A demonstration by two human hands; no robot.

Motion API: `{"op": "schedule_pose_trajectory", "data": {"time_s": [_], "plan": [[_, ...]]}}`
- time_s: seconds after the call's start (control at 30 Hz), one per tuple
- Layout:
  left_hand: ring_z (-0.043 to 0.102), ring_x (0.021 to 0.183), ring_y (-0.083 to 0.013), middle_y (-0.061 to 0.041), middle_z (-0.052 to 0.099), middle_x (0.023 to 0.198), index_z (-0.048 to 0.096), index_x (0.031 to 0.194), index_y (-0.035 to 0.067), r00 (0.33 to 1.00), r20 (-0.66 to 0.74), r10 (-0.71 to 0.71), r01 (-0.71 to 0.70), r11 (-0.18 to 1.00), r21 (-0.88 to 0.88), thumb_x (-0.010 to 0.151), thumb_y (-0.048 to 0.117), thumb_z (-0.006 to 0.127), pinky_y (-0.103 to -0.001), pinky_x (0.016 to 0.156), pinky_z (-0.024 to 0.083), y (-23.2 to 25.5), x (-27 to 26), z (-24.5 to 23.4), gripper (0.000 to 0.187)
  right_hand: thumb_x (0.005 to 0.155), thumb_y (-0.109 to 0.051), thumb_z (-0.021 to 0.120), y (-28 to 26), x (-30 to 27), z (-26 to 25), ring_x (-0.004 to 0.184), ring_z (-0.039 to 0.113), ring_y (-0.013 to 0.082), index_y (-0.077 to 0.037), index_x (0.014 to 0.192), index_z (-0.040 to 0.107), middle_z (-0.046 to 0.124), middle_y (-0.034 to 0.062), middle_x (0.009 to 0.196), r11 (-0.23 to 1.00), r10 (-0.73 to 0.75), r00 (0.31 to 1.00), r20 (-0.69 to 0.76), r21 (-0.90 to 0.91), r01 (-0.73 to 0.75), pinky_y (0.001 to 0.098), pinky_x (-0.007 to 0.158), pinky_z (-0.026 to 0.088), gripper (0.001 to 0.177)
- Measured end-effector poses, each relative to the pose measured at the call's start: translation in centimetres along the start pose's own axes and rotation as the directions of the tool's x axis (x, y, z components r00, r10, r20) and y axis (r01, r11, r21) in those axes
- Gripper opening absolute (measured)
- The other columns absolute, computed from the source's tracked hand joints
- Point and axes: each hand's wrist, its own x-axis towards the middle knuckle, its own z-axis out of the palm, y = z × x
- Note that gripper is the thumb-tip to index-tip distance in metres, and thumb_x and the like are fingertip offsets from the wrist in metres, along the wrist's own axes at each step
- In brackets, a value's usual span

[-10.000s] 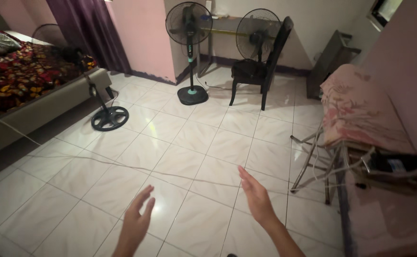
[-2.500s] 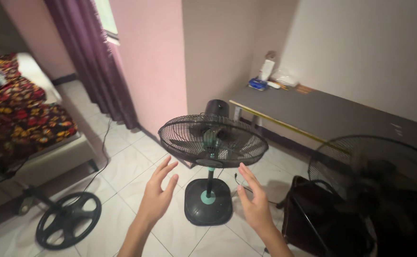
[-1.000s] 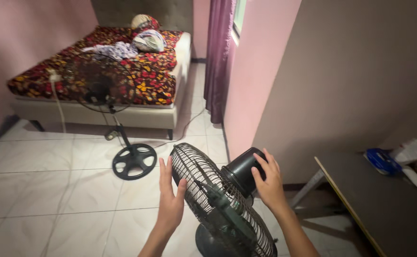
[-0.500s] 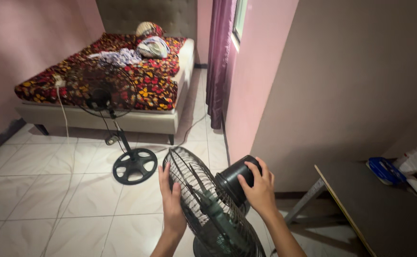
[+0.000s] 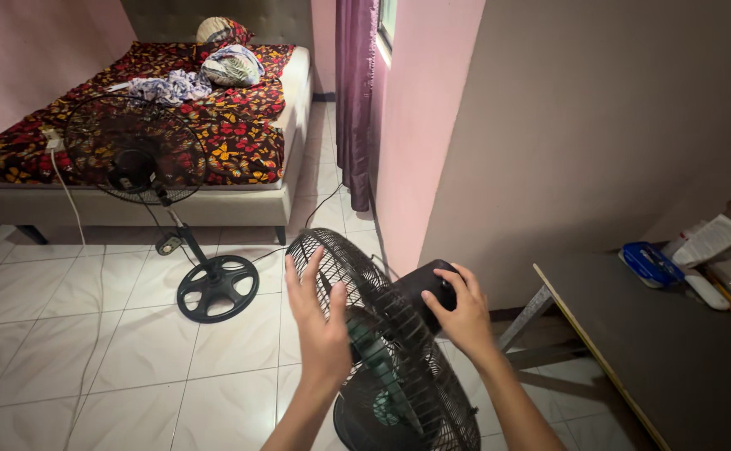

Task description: The person disassembles a standing electric fan by removing the front grille, the central hub cap, and the fan blades. The components are placed on a nearby table. The person then reattaches the hub cap and begins to reassemble the fan.

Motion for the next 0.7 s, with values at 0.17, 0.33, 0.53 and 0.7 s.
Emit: {"op": "schedule_pose_trajectory", "data": {"time_s": [0.17, 0.33, 0.53, 0.7], "plan": [[0.017, 0.156, -0.0412, -0.026, 0.017, 0.168, 0.049, 0.151, 0.014, 1.000, -0.024, 0.003, 0.000, 0.990, 0.142, 0.100, 0.029, 0.056, -0.050, 0.123, 0.016, 1.2, 0.9, 1.9, 0.053, 0.085, -0.036, 0.076, 1.0, 0.7, -0.9, 0.128, 0.057, 0.0331, -0.015, 0.125, 0.066, 0.052, 0.0120, 0.145, 0.992, -0.011, 0.999, 0.035, 0.127, 0.006, 0.0422, 0.105, 0.047, 0.047], [0.015, 0.157, -0.0416, -0.027, 0.013, 0.169, 0.045, 0.153, 0.013, 0.999, 0.025, 0.019, -0.021, 0.998, 0.067, 0.101, 0.030, 0.053, -0.050, 0.122, 0.017, 1.1, 0.7, 1.1, 0.055, 0.085, -0.036, 0.074, 1.7, 0.6, -0.6, 0.128, 0.057, 0.0332, -0.014, 0.127, 0.066, 0.052, 0.0132, 0.146, 0.992, -0.032, 0.999, -0.001, 0.123, 0.032, 0.0418, 0.106, 0.046, 0.048], [0.012, 0.159, -0.0392, -0.026, 0.007, 0.171, 0.038, 0.157, 0.013, 0.999, 0.047, -0.003, 0.001, 0.999, 0.035, 0.103, 0.033, 0.050, -0.049, 0.123, 0.016, 0.1, 0.2, -0.2, 0.059, 0.086, -0.035, 0.075, 2.8, 0.3, 0.6, 0.134, 0.052, 0.0357, -0.010, 0.137, 0.058, 0.051, 0.0186, 0.148, 0.985, -0.100, 0.993, -0.062, 0.138, 0.108, 0.0431, 0.110, 0.042, 0.060], [0.005, 0.160, -0.0384, -0.024, 0.001, 0.172, 0.027, 0.162, 0.011, 0.990, 0.144, -0.008, 0.008, 1.000, -0.001, 0.105, 0.035, 0.047, -0.048, 0.123, 0.012, -1.4, -0.1, -1.7, 0.066, 0.090, -0.033, 0.070, 0.2, 1.1, -1.5, 0.141, 0.043, 0.0320, -0.007, 0.157, 0.035, 0.043, 0.0210, 0.155, 0.954, 0.086, 0.992, 0.091, 0.278, -0.108, 0.0436, 0.114, 0.036, 0.080]]}}
